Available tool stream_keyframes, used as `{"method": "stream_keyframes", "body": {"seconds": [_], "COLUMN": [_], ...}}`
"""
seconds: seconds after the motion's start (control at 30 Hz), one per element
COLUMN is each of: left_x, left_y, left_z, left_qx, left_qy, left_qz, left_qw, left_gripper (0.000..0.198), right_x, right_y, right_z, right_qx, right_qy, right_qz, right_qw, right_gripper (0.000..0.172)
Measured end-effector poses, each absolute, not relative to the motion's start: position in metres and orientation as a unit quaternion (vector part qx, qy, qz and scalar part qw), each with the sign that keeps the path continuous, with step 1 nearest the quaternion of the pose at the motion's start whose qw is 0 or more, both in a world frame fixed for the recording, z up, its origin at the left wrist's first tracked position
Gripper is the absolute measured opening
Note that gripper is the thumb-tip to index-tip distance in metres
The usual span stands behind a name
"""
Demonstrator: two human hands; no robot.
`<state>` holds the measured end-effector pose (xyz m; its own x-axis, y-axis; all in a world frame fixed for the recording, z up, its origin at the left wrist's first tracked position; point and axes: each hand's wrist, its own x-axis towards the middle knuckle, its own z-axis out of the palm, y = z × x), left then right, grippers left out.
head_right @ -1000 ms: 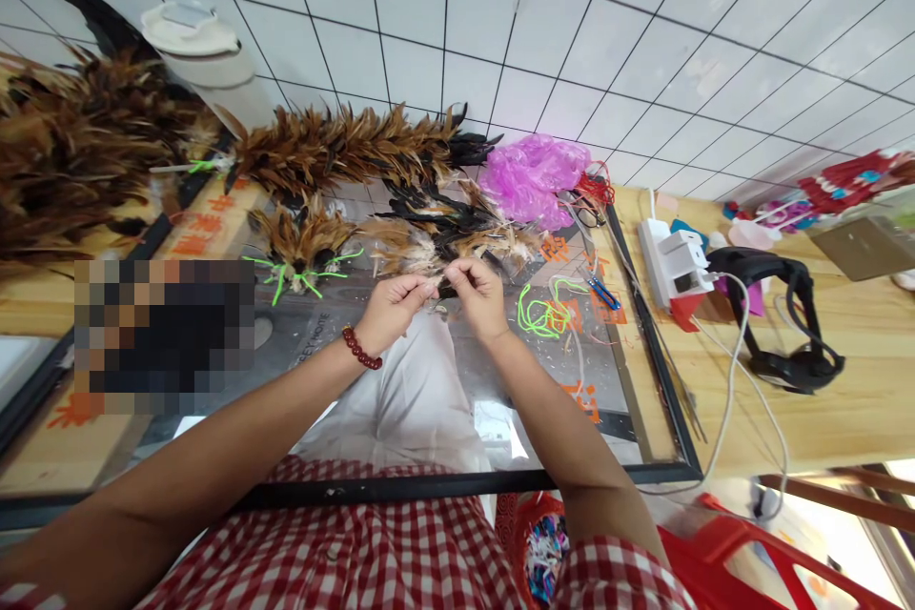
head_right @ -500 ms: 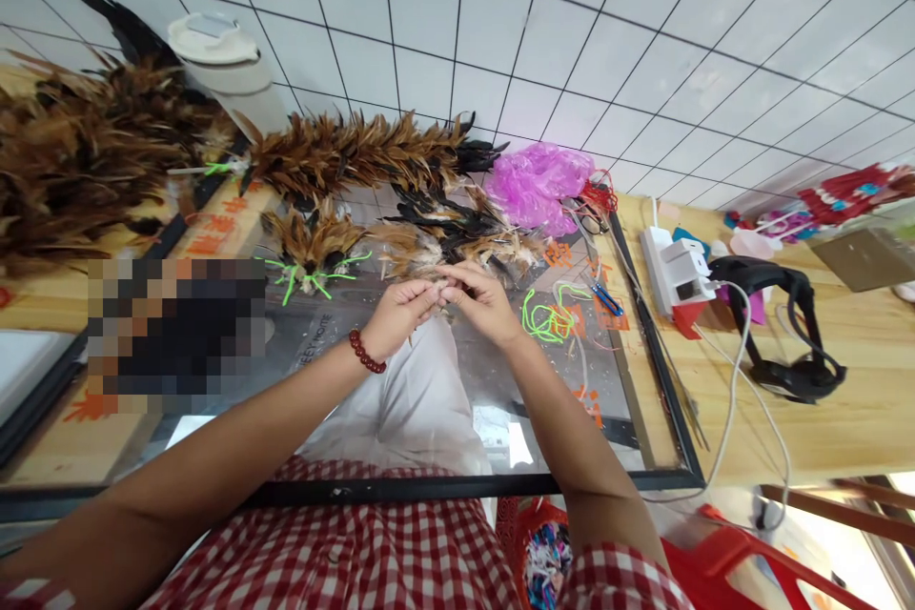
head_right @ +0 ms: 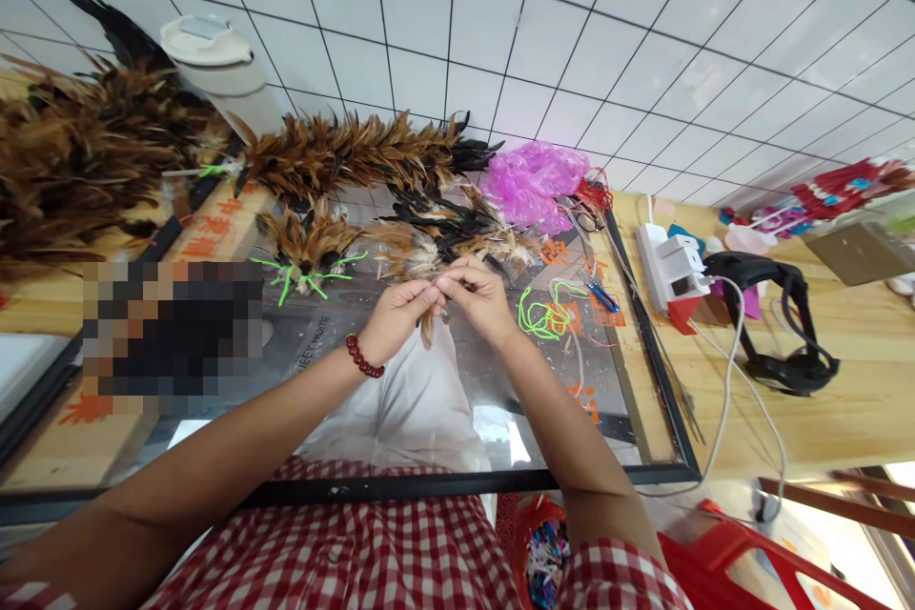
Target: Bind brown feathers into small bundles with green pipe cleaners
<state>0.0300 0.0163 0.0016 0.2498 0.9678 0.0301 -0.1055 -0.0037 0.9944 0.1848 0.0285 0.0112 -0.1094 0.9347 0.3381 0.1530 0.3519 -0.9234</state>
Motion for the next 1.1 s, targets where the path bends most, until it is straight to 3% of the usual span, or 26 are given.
{"method": "stream_keyframes", "body": {"seconds": [0.07, 0.17, 0.23, 0.47, 0.8, 0.97, 1.1], "left_x": [0.027, 0.020, 0.016, 0.015, 0.015, 0.015, 0.016], "left_y": [0.022, 0.034, 0.041, 0.044, 0.048, 0.049, 0.049], "left_z": [-0.001, -0.004, -0.007, -0.016, -0.020, -0.020, -0.022], "left_qx": [0.494, 0.419, 0.393, 0.368, 0.387, 0.392, 0.402], "left_qy": [0.426, 0.445, 0.443, 0.412, 0.448, 0.456, 0.467], "left_qz": [0.537, 0.643, 0.677, 0.677, 0.672, 0.667, 0.654], "left_qw": [0.534, 0.460, 0.437, 0.486, 0.445, 0.440, 0.439], "left_gripper": [0.034, 0.032, 0.032, 0.033, 0.033, 0.033, 0.034], "right_x": [0.189, 0.196, 0.195, 0.179, 0.176, 0.201, 0.216], "right_y": [0.028, 0.025, 0.026, 0.075, 0.110, 0.082, 0.067], "right_z": [0.021, 0.028, 0.024, 0.002, -0.002, 0.026, 0.034], "right_qx": [-0.412, -0.336, -0.311, -0.425, -0.460, -0.424, -0.428], "right_qy": [-0.681, -0.729, -0.699, -0.664, -0.663, -0.718, -0.804], "right_qz": [0.399, 0.558, 0.636, 0.571, 0.473, 0.449, 0.303], "right_qw": [0.456, 0.208, 0.099, 0.228, 0.355, 0.321, 0.280], "right_gripper": [0.016, 0.023, 0.026, 0.022, 0.021, 0.023, 0.018]}}
